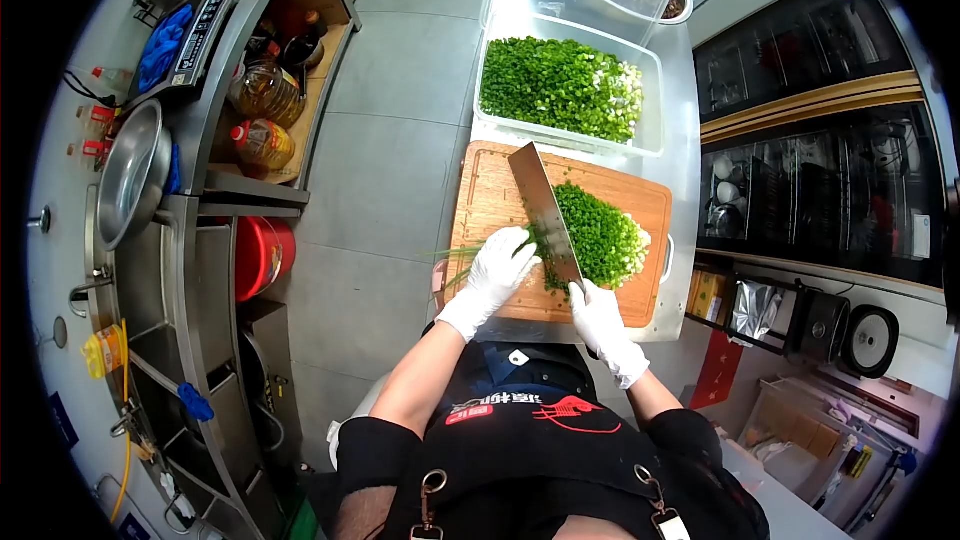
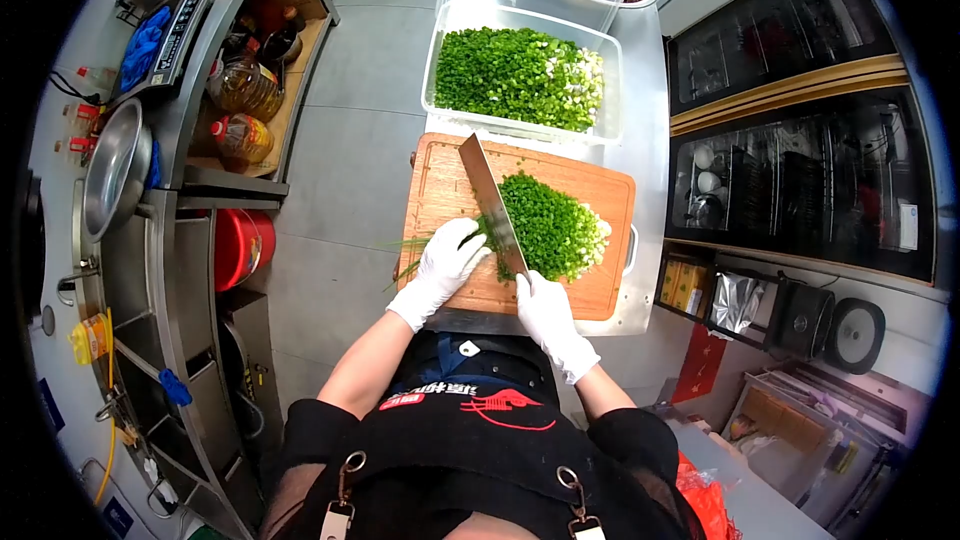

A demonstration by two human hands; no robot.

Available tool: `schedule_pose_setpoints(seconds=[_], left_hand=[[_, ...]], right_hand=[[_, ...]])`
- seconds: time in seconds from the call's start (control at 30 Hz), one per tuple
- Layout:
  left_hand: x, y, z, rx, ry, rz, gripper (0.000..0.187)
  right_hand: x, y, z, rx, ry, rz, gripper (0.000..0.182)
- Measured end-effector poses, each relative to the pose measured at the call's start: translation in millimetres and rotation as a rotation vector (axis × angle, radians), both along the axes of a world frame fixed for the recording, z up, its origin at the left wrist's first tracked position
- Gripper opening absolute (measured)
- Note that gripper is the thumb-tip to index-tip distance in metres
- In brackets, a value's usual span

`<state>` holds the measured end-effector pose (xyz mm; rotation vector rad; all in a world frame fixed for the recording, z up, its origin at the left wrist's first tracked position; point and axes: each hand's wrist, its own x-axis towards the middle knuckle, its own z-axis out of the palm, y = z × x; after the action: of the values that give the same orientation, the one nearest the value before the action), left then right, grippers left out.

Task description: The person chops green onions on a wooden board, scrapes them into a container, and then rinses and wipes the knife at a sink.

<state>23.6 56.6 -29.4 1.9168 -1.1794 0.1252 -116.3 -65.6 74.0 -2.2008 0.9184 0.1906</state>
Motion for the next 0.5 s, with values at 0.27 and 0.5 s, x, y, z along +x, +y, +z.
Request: schedule_pose_setpoints(seconds=[0.27,0.5], left_hand=[[-0.7,6.2,-6.8,-0.002,-0.011,0.011,0.025],[3.9,-0.2,21.3,-0.005,-0.086,-0.062,0.029]], right_hand=[[5.1,4.0,-0.8,-0.055,0.105,0.021,0.027],[4.4,9.1,-5.0,-0.128,0.106,0.067,0.027]])
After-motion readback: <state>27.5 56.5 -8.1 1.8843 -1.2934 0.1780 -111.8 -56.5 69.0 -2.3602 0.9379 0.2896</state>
